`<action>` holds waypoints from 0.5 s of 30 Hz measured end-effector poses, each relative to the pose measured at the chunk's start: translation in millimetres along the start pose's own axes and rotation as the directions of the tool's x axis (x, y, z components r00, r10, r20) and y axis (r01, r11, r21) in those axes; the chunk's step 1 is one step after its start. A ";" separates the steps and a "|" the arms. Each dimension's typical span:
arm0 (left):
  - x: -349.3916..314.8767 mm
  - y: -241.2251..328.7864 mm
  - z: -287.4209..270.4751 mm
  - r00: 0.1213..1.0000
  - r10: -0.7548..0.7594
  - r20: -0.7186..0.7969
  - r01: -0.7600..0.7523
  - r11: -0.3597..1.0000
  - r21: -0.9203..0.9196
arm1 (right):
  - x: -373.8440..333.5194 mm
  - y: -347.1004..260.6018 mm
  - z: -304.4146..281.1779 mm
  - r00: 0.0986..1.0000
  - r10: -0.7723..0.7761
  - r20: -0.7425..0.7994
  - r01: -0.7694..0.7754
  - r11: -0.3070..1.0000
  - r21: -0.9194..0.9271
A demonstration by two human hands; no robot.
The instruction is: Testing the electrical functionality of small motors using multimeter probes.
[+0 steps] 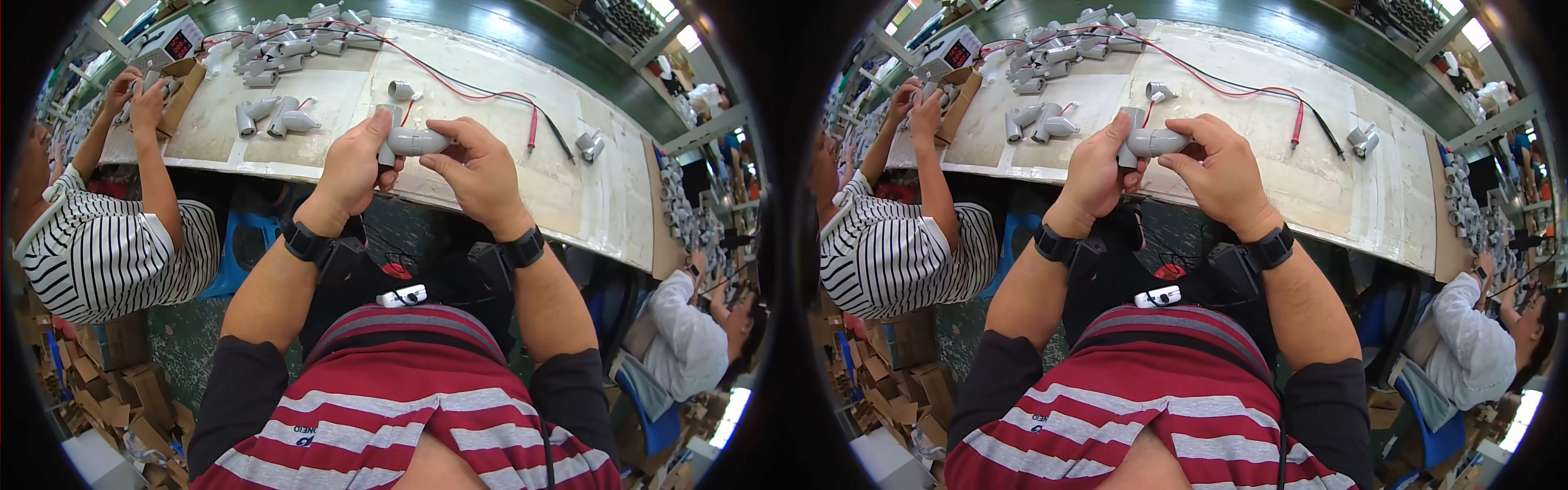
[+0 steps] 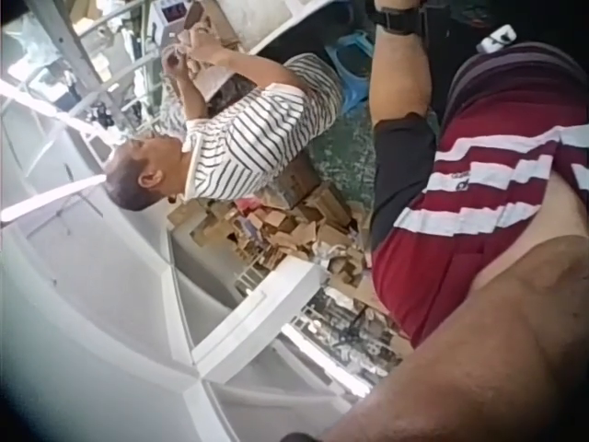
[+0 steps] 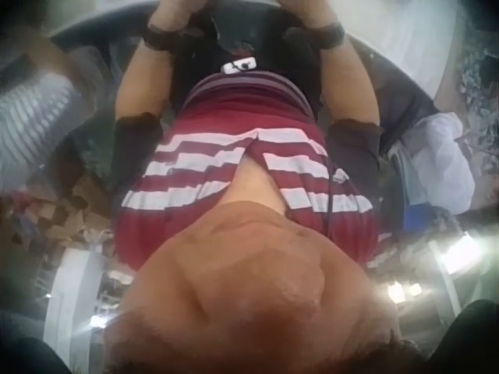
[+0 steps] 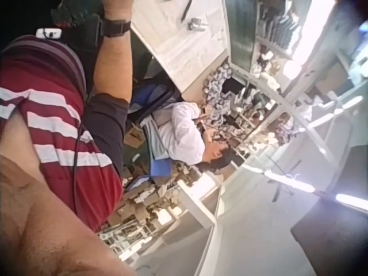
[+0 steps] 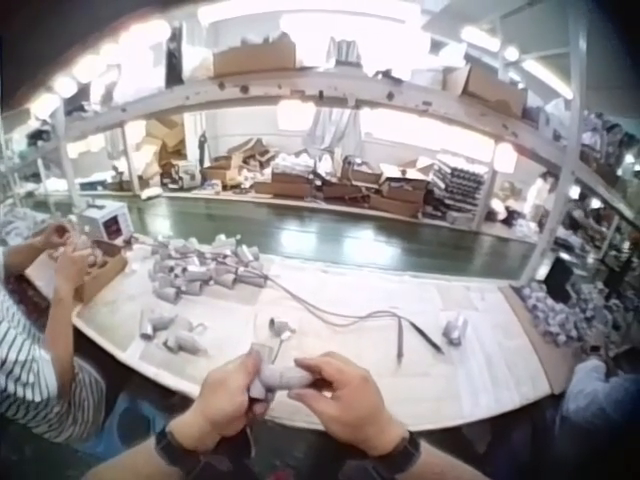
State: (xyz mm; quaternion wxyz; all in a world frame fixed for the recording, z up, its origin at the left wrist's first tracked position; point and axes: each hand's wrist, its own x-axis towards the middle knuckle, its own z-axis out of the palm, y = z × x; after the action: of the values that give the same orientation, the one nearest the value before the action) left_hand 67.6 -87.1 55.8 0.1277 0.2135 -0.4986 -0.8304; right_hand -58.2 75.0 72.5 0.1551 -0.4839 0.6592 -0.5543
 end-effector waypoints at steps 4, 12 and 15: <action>-7.0 2.1 1.9 1.000 -0.017 0.014 0.017 1.000 -0.018 | -1.4 2.8 2.8 1.000 -0.022 -0.010 0.023 0.999 0.032; -12.8 -13.1 6.2 0.906 0.421 0.038 -0.411 0.857 0.312 | -4.4 -3.6 6.5 0.921 0.383 0.077 -0.374 0.806 0.458; -13.0 -18.0 4.8 0.843 0.531 0.088 -0.517 0.753 0.406 | -5.9 0.0 5.5 0.870 0.462 0.171 -0.465 0.655 0.595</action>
State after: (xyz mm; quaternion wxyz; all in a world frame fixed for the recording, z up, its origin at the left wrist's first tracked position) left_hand 76.7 -69.4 44.8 0.3149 0.1008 -0.7005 -0.6325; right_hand -51.3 76.6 68.7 0.4425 -0.2226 0.5412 -0.6795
